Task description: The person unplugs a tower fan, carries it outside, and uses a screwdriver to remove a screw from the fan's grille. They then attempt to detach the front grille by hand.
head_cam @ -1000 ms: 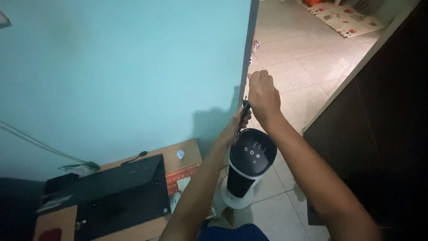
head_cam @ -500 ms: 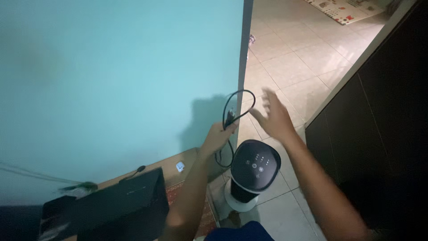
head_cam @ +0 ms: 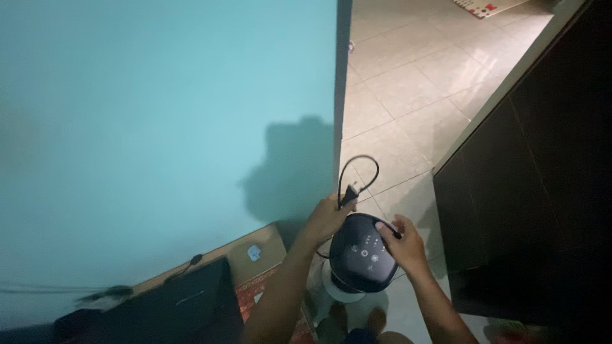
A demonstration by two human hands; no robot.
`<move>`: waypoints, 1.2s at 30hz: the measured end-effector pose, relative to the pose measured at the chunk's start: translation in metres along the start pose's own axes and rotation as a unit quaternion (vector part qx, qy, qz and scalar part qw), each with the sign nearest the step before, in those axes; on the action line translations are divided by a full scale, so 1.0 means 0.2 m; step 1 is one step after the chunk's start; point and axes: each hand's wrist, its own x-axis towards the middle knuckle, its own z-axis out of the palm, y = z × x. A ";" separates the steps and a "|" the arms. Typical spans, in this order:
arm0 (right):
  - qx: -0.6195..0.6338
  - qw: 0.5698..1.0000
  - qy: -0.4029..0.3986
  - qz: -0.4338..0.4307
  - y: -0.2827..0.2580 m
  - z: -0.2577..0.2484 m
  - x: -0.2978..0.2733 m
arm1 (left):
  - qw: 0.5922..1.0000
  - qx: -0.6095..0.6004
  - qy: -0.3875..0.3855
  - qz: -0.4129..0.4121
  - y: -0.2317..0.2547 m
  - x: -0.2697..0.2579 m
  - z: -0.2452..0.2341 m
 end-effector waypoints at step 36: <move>0.216 0.965 -0.062 0.136 -0.02 0.01 -0.04 | 0.977 -0.201 -0.009 -0.077 -0.65 0.27 0.40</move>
